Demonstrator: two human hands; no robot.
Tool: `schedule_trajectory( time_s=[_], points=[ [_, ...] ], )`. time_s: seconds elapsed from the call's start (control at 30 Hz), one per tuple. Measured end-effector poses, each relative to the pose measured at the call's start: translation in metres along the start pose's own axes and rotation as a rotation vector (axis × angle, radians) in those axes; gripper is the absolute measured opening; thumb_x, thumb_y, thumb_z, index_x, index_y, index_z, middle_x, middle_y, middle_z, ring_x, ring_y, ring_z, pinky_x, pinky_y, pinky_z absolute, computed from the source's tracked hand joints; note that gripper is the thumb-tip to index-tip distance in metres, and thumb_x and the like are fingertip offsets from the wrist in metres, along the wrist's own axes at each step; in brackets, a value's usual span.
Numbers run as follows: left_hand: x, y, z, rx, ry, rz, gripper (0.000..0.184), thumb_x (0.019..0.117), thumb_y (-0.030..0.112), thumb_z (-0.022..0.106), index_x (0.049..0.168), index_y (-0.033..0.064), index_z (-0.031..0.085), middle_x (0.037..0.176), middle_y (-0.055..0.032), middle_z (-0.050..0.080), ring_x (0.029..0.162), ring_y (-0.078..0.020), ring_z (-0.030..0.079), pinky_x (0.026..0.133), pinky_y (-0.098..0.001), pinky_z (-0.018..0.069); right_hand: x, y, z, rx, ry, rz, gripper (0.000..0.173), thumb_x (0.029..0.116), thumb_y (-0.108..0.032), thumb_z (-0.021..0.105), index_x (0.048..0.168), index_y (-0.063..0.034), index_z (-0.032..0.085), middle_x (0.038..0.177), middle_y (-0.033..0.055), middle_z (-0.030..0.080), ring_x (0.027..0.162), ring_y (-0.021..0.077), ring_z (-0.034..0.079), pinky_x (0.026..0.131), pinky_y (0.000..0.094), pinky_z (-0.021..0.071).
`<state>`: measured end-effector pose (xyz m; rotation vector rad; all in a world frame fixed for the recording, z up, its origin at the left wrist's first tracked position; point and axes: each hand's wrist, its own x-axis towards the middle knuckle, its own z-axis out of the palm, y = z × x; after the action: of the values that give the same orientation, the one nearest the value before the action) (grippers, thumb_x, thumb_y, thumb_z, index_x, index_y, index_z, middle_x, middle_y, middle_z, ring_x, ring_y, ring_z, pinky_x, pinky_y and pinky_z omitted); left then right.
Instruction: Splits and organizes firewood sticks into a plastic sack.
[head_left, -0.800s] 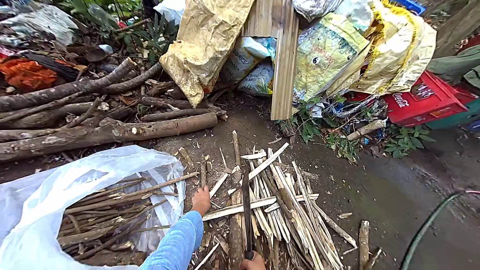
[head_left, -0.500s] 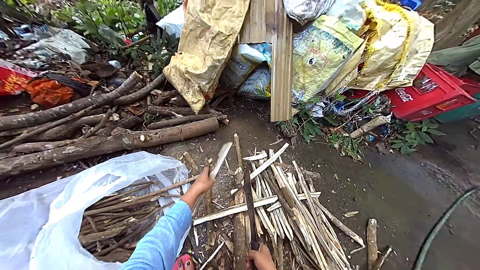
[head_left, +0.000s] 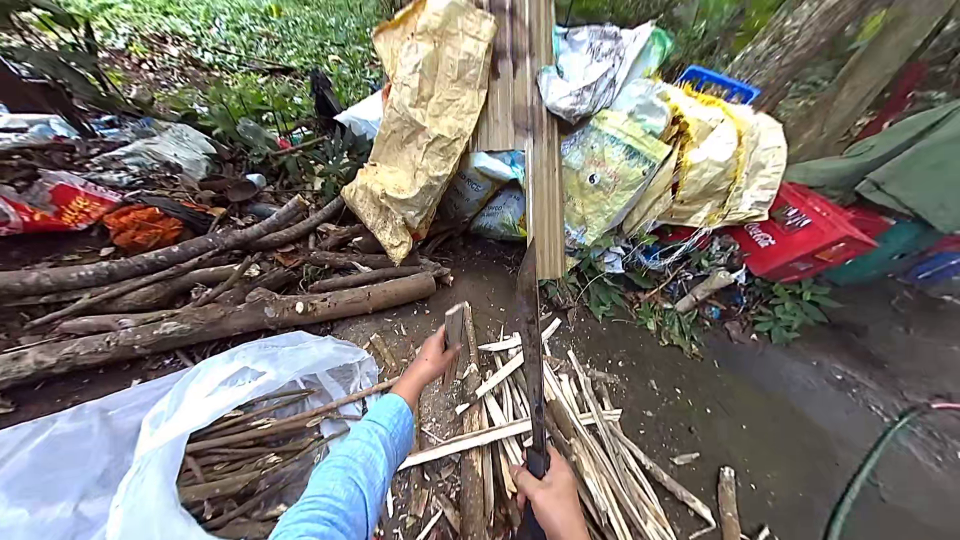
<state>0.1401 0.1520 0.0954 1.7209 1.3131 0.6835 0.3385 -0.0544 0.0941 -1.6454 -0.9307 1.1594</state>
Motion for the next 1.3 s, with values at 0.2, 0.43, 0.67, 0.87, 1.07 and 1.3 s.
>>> schedule_trajectory(
  time_s=[0.2, 0.43, 0.67, 0.87, 1.07, 1.3],
  points=[
    [-0.006, -0.006, 0.019, 0.087, -0.083, -0.053, 0.048, 0.1064, 0.012, 0.056, 0.148, -0.007, 0.043, 0.132, -0.0309, 0.061, 0.126, -0.0399, 0.061, 0.112, -0.0525, 0.0437, -0.039, -0.029, -0.011, -0.108, 0.024, -0.186, 0.034, 0.0807, -0.002, 0.071, 0.11, 0.0095, 0.058, 0.07, 0.0054, 0.061, 0.053, 0.011, 0.059, 0.056, 0.0299, 0.0553],
    [-0.005, -0.006, 0.019, 0.124, -0.123, -0.026, 0.046, 0.1064, 0.011, 0.056, 0.146, -0.0077, 0.044, 0.133, -0.0307, 0.061, 0.126, -0.0399, 0.061, 0.113, -0.0517, 0.0434, -0.037, -0.034, -0.001, -0.268, -0.014, -0.276, 0.035, 0.0819, -0.005, 0.072, 0.111, 0.0106, 0.061, 0.072, 0.0109, 0.061, 0.058, 0.0176, 0.061, 0.06, 0.0374, 0.0553],
    [0.0, -0.012, 0.017, 0.113, -0.141, -0.016, 0.044, 0.1065, 0.012, 0.056, 0.145, -0.0072, 0.046, 0.131, -0.0303, 0.062, 0.125, -0.0398, 0.062, 0.112, -0.0521, 0.0439, -0.013, -0.031, 0.007, -0.544, -0.169, 0.028, 0.04, 0.0867, -0.009, 0.071, 0.122, 0.0062, 0.06, 0.087, 0.0195, 0.066, 0.075, 0.0303, 0.066, 0.074, 0.0499, 0.0543],
    [0.002, -0.011, 0.015, 0.113, -0.122, -0.019, 0.045, 0.1063, 0.011, 0.056, 0.146, -0.0076, 0.045, 0.13, -0.0305, 0.062, 0.124, -0.0397, 0.062, 0.111, -0.0515, 0.0442, -0.018, -0.041, 0.0, 0.02, -0.334, 0.089, 0.02, 0.0847, 0.009, 0.062, 0.097, -0.0028, 0.052, 0.056, 0.0007, 0.056, 0.042, 0.0092, 0.054, 0.046, 0.0246, 0.0515],
    [0.008, -0.005, 0.015, 0.131, -0.118, -0.059, 0.044, 0.1066, 0.013, 0.056, 0.146, -0.0062, 0.047, 0.131, -0.0299, 0.062, 0.125, -0.0403, 0.061, 0.112, -0.0534, 0.0435, -0.025, -0.057, -0.004, -0.549, -0.078, -0.174, 0.041, 0.0827, -0.007, 0.072, 0.119, 0.0083, 0.063, 0.081, 0.0195, 0.067, 0.073, 0.0312, 0.065, 0.072, 0.0517, 0.0526],
    [0.01, -0.001, 0.013, 0.15, -0.132, -0.062, 0.045, 0.1069, 0.014, 0.055, 0.146, -0.0064, 0.045, 0.129, -0.0308, 0.062, 0.123, -0.0409, 0.062, 0.111, -0.0528, 0.0441, -0.021, -0.075, 0.004, -0.233, 0.132, -0.594, 0.03, 0.0759, -0.011, 0.068, 0.101, 0.0047, 0.063, 0.069, -0.001, 0.058, 0.056, 0.0004, 0.054, 0.054, 0.0192, 0.0478]
  ],
)
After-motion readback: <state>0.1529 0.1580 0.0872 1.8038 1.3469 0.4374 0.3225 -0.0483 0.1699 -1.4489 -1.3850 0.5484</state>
